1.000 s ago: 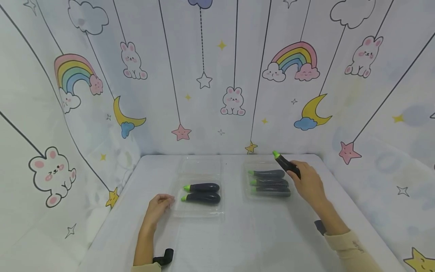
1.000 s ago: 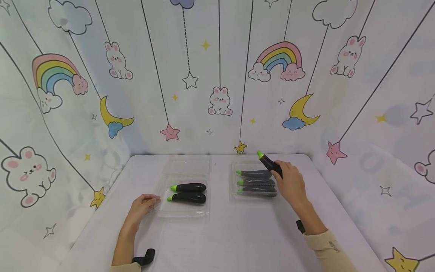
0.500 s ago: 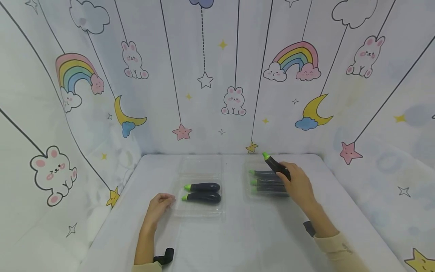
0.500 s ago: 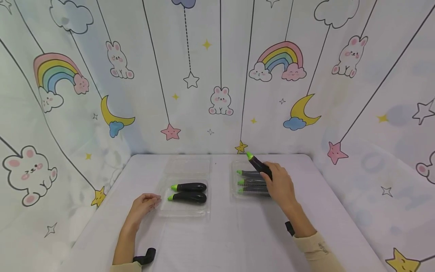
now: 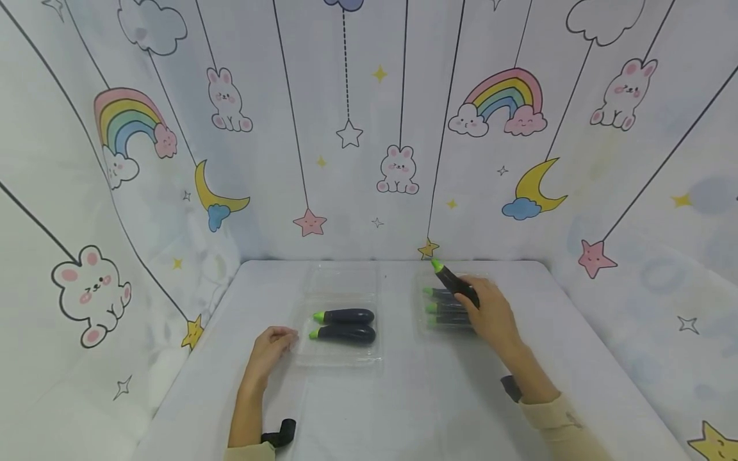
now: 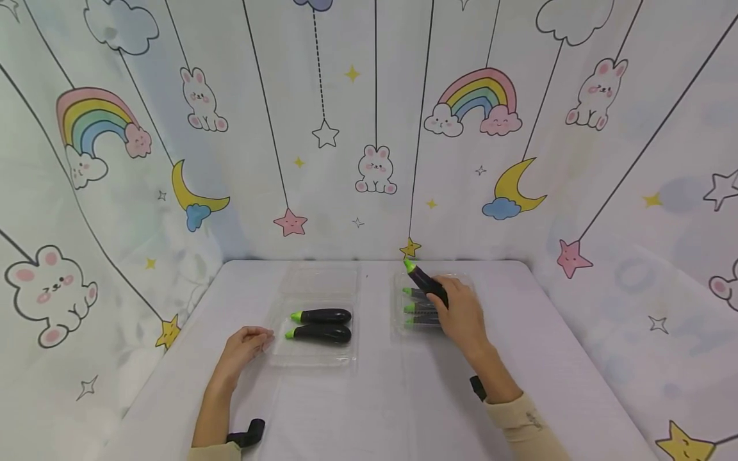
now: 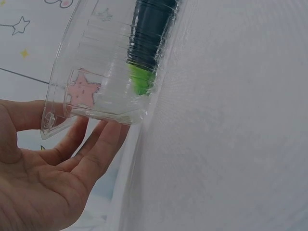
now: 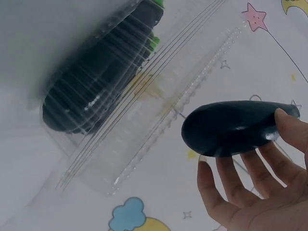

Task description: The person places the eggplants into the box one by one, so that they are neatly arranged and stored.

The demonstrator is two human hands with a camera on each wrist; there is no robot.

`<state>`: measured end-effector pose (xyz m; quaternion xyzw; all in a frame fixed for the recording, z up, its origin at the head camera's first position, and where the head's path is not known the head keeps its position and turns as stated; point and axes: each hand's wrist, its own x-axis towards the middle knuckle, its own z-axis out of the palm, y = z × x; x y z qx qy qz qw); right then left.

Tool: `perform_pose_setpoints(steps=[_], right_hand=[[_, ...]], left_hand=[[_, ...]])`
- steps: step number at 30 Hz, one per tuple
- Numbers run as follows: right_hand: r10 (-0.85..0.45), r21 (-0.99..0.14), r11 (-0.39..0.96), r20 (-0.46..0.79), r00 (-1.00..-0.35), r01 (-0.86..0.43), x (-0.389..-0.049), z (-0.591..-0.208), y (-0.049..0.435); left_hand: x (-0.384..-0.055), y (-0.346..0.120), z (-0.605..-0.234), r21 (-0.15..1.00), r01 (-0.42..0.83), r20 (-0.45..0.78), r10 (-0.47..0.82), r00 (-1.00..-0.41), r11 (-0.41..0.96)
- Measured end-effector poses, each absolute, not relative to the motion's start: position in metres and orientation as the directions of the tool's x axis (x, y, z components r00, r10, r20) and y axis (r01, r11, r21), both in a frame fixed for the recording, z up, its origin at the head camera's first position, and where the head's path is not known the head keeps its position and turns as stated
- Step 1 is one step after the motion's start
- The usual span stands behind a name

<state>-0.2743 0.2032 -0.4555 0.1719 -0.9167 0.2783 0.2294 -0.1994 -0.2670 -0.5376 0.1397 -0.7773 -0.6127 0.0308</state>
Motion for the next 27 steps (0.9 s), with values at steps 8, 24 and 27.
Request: perform_pose_setpoints(steps=[8, 24, 27], right_hand=[[-0.198, -0.448, 0.76, 0.531, -0.824, -0.471, -0.274, -0.458, 0.184], [-0.217, -0.512, 0.727, 0.461, -0.861, -0.457, -0.268, -0.455, 0.145], [-0.221, -0.513, 0.731, 0.446, -0.868, -0.45, -0.269, -0.457, 0.137]], left_hand=[[-0.199, -0.269, -0.538, 0.96, -0.183, -0.127, -0.255, -0.959, 0.211], [-0.203, -0.267, -0.539, 0.961, -0.186, -0.128, -0.269, -0.955, 0.204], [-0.203, -0.267, -0.539, 0.961, -0.182, -0.123, -0.266, -0.956, 0.209]])
